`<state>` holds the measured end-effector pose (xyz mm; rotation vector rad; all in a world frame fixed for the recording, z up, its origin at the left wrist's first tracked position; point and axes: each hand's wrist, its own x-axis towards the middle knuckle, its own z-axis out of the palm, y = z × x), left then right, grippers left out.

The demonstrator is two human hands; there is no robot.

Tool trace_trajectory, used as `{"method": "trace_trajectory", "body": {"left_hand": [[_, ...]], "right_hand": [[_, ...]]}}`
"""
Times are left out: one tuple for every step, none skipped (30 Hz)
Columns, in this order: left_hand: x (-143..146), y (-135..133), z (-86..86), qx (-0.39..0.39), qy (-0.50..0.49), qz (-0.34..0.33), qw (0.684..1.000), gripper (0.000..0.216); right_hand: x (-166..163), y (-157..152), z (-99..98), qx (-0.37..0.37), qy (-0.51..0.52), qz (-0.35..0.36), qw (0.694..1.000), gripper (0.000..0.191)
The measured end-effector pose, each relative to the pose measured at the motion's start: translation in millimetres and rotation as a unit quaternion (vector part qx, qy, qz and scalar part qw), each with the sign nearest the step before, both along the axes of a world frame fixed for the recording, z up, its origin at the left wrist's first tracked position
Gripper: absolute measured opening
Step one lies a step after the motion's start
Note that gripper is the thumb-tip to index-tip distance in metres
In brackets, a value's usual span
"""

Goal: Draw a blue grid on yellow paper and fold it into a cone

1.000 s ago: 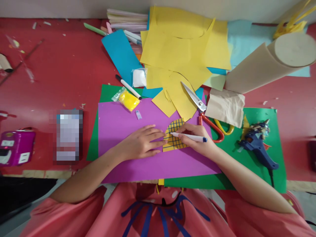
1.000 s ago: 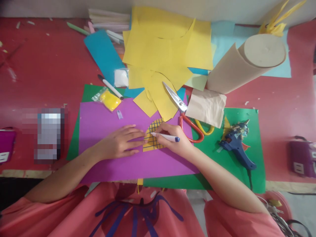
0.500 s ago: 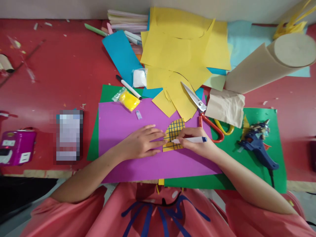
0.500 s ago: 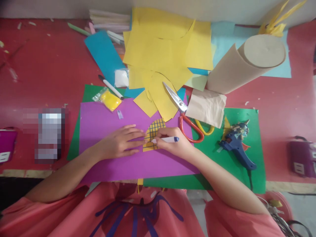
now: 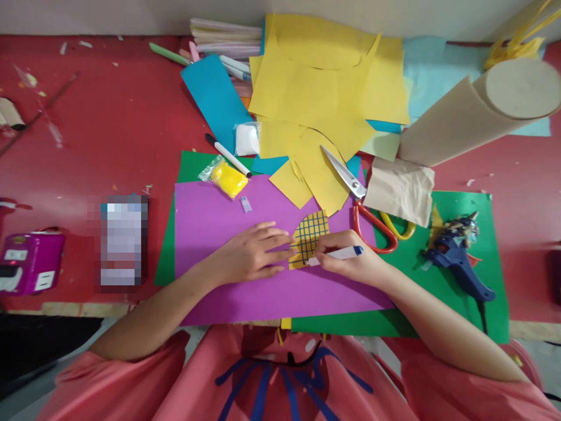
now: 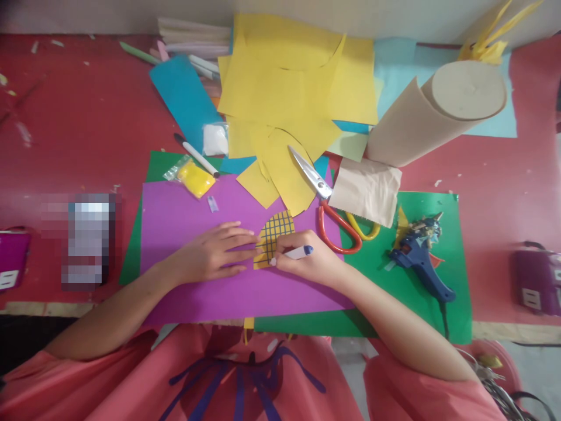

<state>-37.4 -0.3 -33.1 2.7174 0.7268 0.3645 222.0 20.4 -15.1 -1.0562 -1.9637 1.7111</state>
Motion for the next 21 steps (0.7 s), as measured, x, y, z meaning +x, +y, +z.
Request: {"method": "trace_trajectory", "body": {"left_hand": [[0,0,0.0,0.001,-0.002,0.0,1.0,0.026],[0,0,0.0,0.001,-0.003,-0.001,1.0,0.026],[1,0,0.0,0.002,-0.004,0.0,1.0,0.026],[1,0,0.2,0.002,-0.005,-0.001,1.0,0.026],[1,0,0.3,0.002,-0.005,-0.001,1.0,0.026],[1,0,0.5,0.002,-0.004,-0.001,1.0,0.026],[1,0,0.6,0.001,-0.003,-0.001,1.0,0.027],[0,0,0.7,0.001,-0.001,-0.001,1.0,0.027],[0,0,0.7,0.001,0.0,-0.001,1.0,0.027],[0,0,0.7,0.001,0.001,-0.001,1.0,0.027],[0,0,0.5,0.001,0.001,0.0,1.0,0.027],[0,0,0.3,0.002,0.0,-0.001,1.0,0.027],[0,0,0.0,0.003,0.0,-0.002,1.0,0.027],[0,0,-0.3,0.004,0.0,-0.003,1.0,0.027],[0,0,-0.7,0.004,0.001,-0.003,1.0,0.028],[0,0,-1.0,0.005,0.004,-0.003,1.0,0.028],[-1,0,-1.3,0.006,0.007,-0.003,1.0,0.028],[-1,0,-1.6,0.007,0.01,-0.002,1.0,0.029],[-1,0,-1.8,0.008,0.012,-0.001,1.0,0.029],[-1,0,-2.0,0.009,0.013,-0.001,1.0,0.028],[-1,-1,-2.2,0.01,0.013,-0.001,1.0,0.028]], "right_hand": [[0,0,0.0,-0.002,-0.002,0.002,1.0,0.023],[0,0,0.0,-0.003,-0.003,0.004,1.0,0.022],[0,0,-0.1,-0.005,-0.002,0.007,1.0,0.021],[0,0,-0.2,-0.006,-0.002,0.009,1.0,0.021],[1,0,-0.4,-0.008,-0.001,0.012,1.0,0.02],[1,1,-0.4,-0.009,-0.001,0.014,1.0,0.021],[1,1,-0.4,-0.01,0.0,0.016,1.0,0.021],[1,1,-0.2,-0.01,-0.001,0.017,1.0,0.022],[1,1,0.2,-0.009,-0.001,0.017,1.0,0.022],[1,1,0.7,-0.01,0.0,0.016,1.0,0.021],[1,1,1.1,-0.012,0.002,0.012,1.0,0.02],[1,1,1.2,-0.016,0.006,0.005,1.0,0.018],[1,2,1.0,-0.022,0.01,-0.008,1.0,0.017],[1,2,0.3,-0.03,0.015,-0.023,0.999,0.016],[1,2,-1.0,-0.039,0.022,-0.041,0.998,0.016],[1,2,-2.8,-0.047,0.031,-0.061,0.997,0.017],[2,2,-5.0,-0.055,0.043,-0.08,0.994,0.02],[2,2,-7.4,-0.06,0.056,-0.098,0.992,0.024],[3,1,-9.7,-0.059,0.07,-0.115,0.989,0.028],[4,0,-11.9,-0.053,0.083,-0.131,0.986,0.032],[4,-1,-13.7,-0.043,0.092,-0.147,0.984,0.035]]}}
